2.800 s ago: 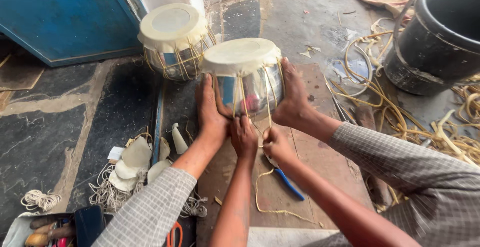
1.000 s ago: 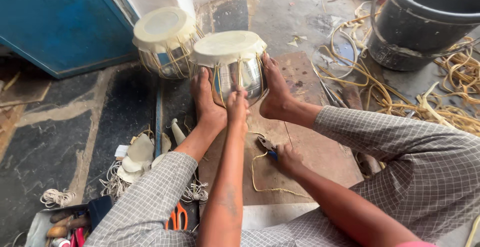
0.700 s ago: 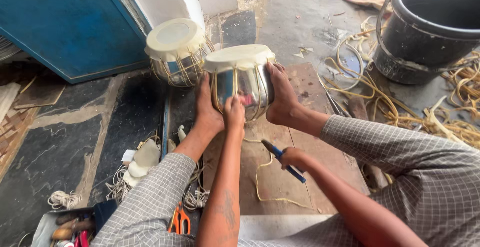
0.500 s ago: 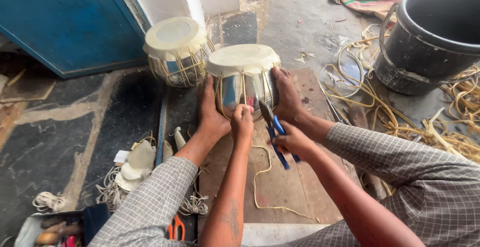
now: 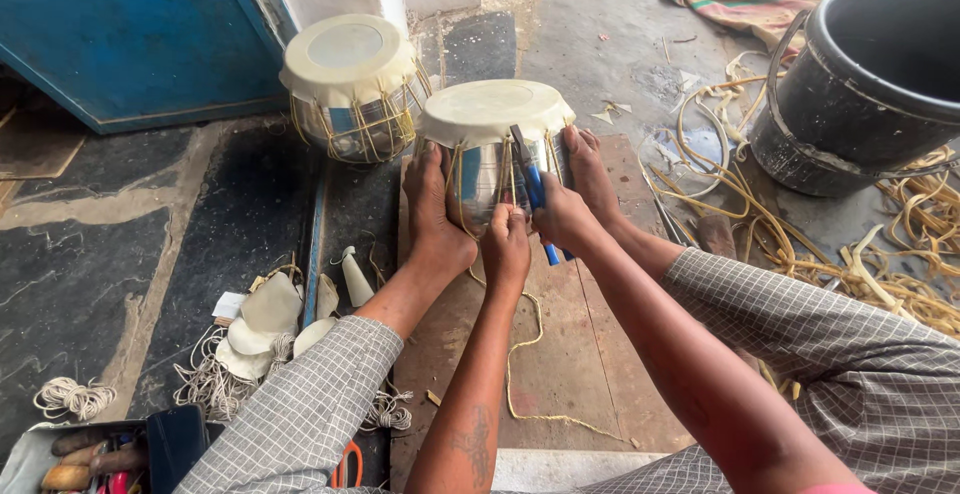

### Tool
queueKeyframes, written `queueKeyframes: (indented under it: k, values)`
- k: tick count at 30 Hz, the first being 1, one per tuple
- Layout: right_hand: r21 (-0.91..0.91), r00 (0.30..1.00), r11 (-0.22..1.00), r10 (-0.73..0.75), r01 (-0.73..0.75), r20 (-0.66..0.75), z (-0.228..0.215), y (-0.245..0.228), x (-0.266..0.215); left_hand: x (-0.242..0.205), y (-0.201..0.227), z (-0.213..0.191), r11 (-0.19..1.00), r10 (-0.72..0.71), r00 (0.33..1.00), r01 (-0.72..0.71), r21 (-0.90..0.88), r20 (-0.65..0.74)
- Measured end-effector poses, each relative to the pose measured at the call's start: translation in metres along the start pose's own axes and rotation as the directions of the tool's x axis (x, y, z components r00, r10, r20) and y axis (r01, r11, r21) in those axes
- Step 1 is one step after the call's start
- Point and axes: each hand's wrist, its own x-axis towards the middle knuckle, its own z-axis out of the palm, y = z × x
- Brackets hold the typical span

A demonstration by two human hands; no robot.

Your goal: The person is assembling a drum by stretching a leather membrane over a frame, securing it with cord, and using a knife and pliers to trim and tighten the assembly.

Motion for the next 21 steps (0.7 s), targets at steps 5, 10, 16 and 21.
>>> queueKeyframes:
  k: [5, 10, 16, 21]
  values:
    - [-0.266, 0.952, 0.932, -0.284, 0.245, -0.116, 0.004, 0.014, 0.031, 0.006, 0.001, -0.001, 1.0, 0.013, 1.0, -0.013, -0.011, -0.015]
    - [0.243, 0.987, 0.96, -0.114, 0.138, -0.111, -0.022, -0.008, 0.049, 0.016, -0.002, -0.007, 0.998, -0.001, 0.998, 0.004, -0.061, 0.056]
    - [0.509, 0.981, 0.857, -0.028, -0.075, 0.191, -0.024, -0.048, 0.029, 0.031, -0.023, 0.001, 0.995, -0.062, 0.995, 0.068, -0.072, 0.082]
    - [0.438, 0.985, 0.894, 0.025, -0.098, 0.171, -0.021, -0.067, 0.023, 0.036, -0.021, -0.008, 0.999, -0.018, 0.997, 0.015, 0.043, 0.071]
